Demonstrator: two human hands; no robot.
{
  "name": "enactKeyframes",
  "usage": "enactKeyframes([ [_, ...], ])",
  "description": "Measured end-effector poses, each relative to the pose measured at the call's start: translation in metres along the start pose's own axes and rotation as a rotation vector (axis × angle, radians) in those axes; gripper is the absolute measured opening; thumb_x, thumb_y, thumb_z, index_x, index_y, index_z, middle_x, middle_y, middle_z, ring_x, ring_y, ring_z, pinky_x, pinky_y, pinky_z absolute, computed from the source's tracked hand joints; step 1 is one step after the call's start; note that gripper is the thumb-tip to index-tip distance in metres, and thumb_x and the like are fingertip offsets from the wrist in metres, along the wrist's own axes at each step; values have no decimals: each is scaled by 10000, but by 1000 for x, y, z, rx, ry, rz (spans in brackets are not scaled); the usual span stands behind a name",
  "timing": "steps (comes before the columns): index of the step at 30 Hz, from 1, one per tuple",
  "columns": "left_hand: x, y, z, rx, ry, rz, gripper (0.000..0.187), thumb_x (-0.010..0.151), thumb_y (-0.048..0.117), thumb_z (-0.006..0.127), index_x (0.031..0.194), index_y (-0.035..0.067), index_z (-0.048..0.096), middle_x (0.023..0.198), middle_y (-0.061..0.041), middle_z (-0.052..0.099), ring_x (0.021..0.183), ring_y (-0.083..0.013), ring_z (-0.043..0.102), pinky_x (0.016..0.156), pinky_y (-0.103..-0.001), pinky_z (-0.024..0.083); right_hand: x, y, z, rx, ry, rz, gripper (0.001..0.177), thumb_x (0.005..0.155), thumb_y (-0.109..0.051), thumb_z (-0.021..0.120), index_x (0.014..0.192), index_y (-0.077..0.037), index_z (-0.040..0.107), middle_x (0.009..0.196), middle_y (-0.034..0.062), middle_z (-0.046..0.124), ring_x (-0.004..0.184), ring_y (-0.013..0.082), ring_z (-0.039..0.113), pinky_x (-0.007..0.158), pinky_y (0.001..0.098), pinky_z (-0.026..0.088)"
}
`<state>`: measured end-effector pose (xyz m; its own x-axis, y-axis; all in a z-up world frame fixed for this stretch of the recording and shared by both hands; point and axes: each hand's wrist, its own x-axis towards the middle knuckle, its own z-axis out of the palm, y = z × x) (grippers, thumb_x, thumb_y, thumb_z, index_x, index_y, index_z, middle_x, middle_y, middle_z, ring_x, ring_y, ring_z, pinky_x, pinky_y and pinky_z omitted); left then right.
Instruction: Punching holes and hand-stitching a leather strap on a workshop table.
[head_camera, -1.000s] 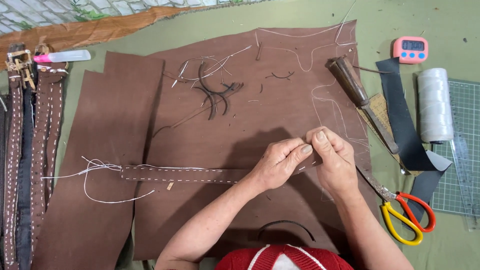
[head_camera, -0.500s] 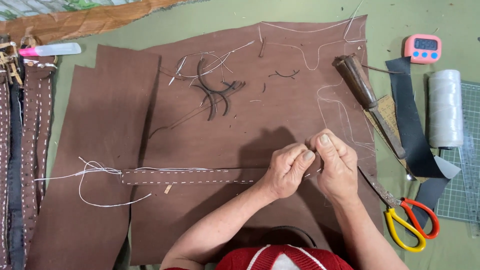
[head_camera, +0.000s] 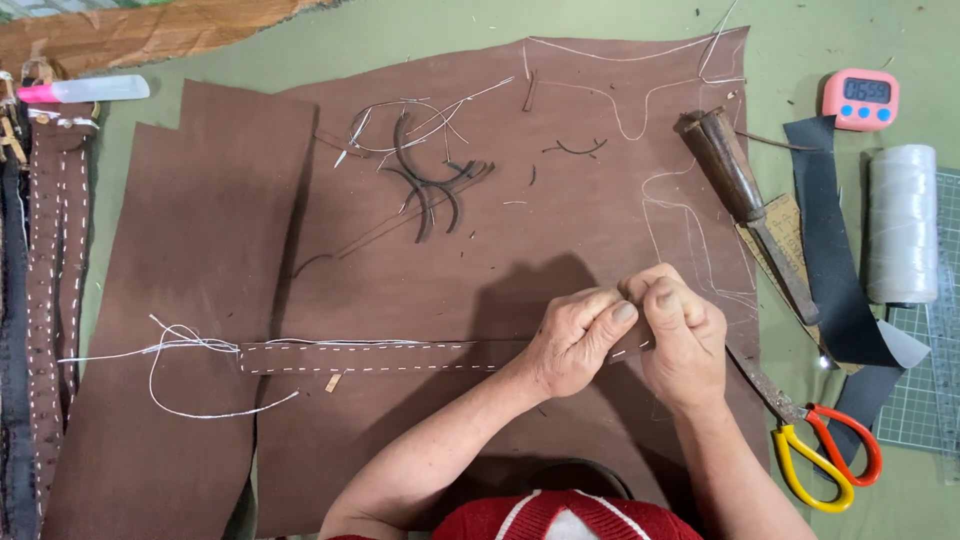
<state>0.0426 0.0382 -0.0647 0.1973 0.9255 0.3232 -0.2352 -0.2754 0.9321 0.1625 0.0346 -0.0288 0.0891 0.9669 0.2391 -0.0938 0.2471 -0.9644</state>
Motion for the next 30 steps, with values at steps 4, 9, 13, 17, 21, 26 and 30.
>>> enactKeyframes([
  [4, -4, -3, -1, -38, -18, -38, 416, 1112, 215, 497, 710, 105, 490, 632, -84, 472, 609, -171, 475, 589, -314, 455, 0, -3, 0, 29, -29, 4, 432, 1102, -160, 496, 693, -35, 555, 694, 123, 448, 569, 160, 327, 506, 283, 311],
  [9, -8, -8, 3, -41, 22, -37, 422, 1114, 201, 490, 704, 97, 494, 623, -93, 455, 590, -190, 460, 571, -328, 449, 3, -10, 3, -3, -44, 2, 433, 1095, -134, 508, 679, -31, 563, 724, 125, 462, 604, 169, 344, 528, 293, 302],
  [13, -7, -3, 9, -23, 86, -18, 427, 1107, 185, 488, 688, 104, 468, 610, -90, 438, 563, -205, 446, 546, -334, 430, 5, -11, 4, -33, -73, -16, 456, 1088, -124, 511, 641, -37, 538, 714, 125, 454, 588, 171, 337, 522, 297, 288],
  [17, -9, -18, 10, -19, 118, -9, 440, 1111, 174, 477, 677, 113, 452, 600, -70, 432, 564, -173, 434, 542, -312, 419, 9, -11, 7, -59, -69, -19, 462, 1086, -115, 509, 631, -41, 538, 716, 120, 469, 589, 162, 337, 523, 278, 309],
  [21, -5, -19, 12, 2, 134, 27, 449, 1108, 192, 469, 667, 115, 437, 593, -89, 422, 549, -192, 438, 530, -322, 405, 11, -9, 7, -58, -67, -42, 473, 1087, -115, 508, 619, -46, 514, 706, 124, 456, 589, 170, 352, 522, 291, 324],
  [26, -6, -22, 16, 5, 158, 40, 448, 1096, 189, 484, 656, 121, 433, 586, -82, 432, 532, -201, 442, 518, -317, 406, 10, -8, 6, -52, -66, -62, 471, 1092, -93, 497, 624, -51, 489, 710, 126, 443, 611, 186, 362, 540, 301, 339],
  [30, -5, -22, 15, 23, 153, 68, 455, 1096, 203, 478, 653, 111, 428, 581, -106, 433, 514, -241, 442, 505, -336, 405, 10, -7, 5, -77, -66, -85, 461, 1084, -83, 500, 625, -46, 489, 702, 131, 444, 616, 209, 384, 555, 309, 348],
])
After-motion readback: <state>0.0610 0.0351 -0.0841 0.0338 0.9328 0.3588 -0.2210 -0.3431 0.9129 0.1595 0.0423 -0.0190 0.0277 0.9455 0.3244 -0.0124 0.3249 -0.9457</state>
